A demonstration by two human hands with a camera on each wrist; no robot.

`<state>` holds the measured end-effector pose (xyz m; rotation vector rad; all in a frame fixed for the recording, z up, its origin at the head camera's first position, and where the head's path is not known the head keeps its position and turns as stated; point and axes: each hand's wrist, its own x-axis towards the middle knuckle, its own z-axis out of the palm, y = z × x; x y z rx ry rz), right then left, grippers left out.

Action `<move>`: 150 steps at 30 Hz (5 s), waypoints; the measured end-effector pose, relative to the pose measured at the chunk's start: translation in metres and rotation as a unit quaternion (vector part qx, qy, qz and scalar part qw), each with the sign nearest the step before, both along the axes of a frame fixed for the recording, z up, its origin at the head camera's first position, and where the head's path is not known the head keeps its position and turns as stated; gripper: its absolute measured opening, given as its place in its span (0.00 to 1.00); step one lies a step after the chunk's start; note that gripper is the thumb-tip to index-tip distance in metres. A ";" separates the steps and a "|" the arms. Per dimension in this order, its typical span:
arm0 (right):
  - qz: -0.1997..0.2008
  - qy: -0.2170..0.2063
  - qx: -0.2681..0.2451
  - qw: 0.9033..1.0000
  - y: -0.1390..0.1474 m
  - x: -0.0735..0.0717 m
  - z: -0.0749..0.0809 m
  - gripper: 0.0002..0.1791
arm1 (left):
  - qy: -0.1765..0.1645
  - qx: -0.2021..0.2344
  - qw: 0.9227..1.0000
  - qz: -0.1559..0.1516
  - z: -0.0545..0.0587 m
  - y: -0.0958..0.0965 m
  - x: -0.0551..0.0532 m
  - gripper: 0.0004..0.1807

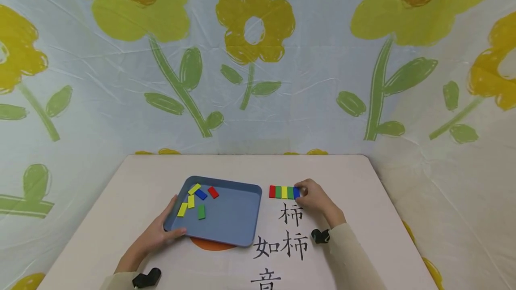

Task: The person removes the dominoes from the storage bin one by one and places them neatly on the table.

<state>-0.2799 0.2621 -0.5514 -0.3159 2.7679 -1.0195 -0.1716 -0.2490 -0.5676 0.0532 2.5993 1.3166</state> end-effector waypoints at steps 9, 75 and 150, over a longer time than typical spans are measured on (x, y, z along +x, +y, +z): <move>-0.011 -0.001 0.006 1.000 0.000 -0.001 -0.002 0.26 | 0.010 -0.005 1.000 -0.003 0.001 0.001 0.000 0.63; 0.240 0.022 0.005 0.971 -0.249 -0.008 0.016 0.30 | -0.008 0.018 1.000 0.004 0.000 -0.004 -0.001 0.64; 0.028 0.081 -0.109 0.990 -0.083 0.018 0.023 0.26 | -0.009 0.016 1.000 0.007 -0.001 -0.004 -0.001 0.63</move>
